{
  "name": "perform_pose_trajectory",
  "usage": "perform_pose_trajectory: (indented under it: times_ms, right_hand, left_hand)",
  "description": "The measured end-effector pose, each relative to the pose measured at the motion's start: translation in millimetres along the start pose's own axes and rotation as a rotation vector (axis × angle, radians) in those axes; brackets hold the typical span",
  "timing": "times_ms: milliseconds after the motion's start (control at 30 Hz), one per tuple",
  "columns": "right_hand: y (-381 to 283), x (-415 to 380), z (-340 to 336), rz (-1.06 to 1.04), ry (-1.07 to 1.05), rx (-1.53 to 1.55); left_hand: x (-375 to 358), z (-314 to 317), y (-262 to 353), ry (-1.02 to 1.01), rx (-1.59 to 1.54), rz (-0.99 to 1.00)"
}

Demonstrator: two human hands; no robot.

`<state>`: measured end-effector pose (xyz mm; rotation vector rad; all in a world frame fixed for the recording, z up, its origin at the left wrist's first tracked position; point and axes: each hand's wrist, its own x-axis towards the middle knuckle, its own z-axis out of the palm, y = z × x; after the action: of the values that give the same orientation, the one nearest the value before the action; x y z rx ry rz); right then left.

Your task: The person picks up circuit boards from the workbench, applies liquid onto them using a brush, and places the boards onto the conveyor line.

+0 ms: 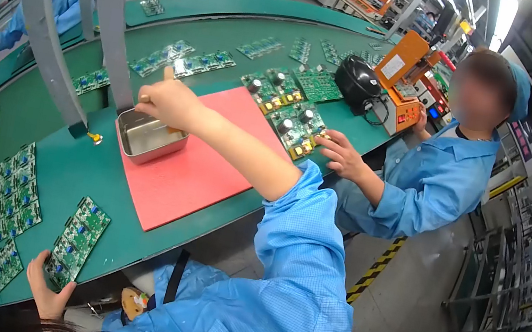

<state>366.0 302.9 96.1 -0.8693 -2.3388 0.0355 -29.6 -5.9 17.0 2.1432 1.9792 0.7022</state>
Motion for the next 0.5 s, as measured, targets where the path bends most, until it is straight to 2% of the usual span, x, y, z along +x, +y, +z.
perform_pose_trajectory:
  times_ms: [100,133,167,200,233,300,500]
  right_hand:
    - [0,0,-4,-0.014,0.080,-0.014]
    - [-4,-1,-7,-0.003,0.152,0.086]
    - [-16,-1,-17,0.119,0.102,0.212]
    - [-21,-1,-20,0.146,0.162,0.253]
    - [-32,-1,-27,0.279,0.104,0.321]
    - [-40,-9,-25,0.339,0.163,0.590]
    - [-72,-21,-16,0.418,0.069,0.878]
  left_hand:
    - [6,8,6,0.062,-0.053,-0.011]
    - [8,9,10,0.074,-0.064,-0.059]
    - [10,11,16,0.116,-0.074,-0.046]
    - [11,13,19,0.142,-0.061,-0.038]
    - [17,13,19,0.139,-0.051,-0.026]
    - [17,13,19,0.141,-0.100,-0.042]
    - [-5,15,4,0.202,-0.169,-0.089]
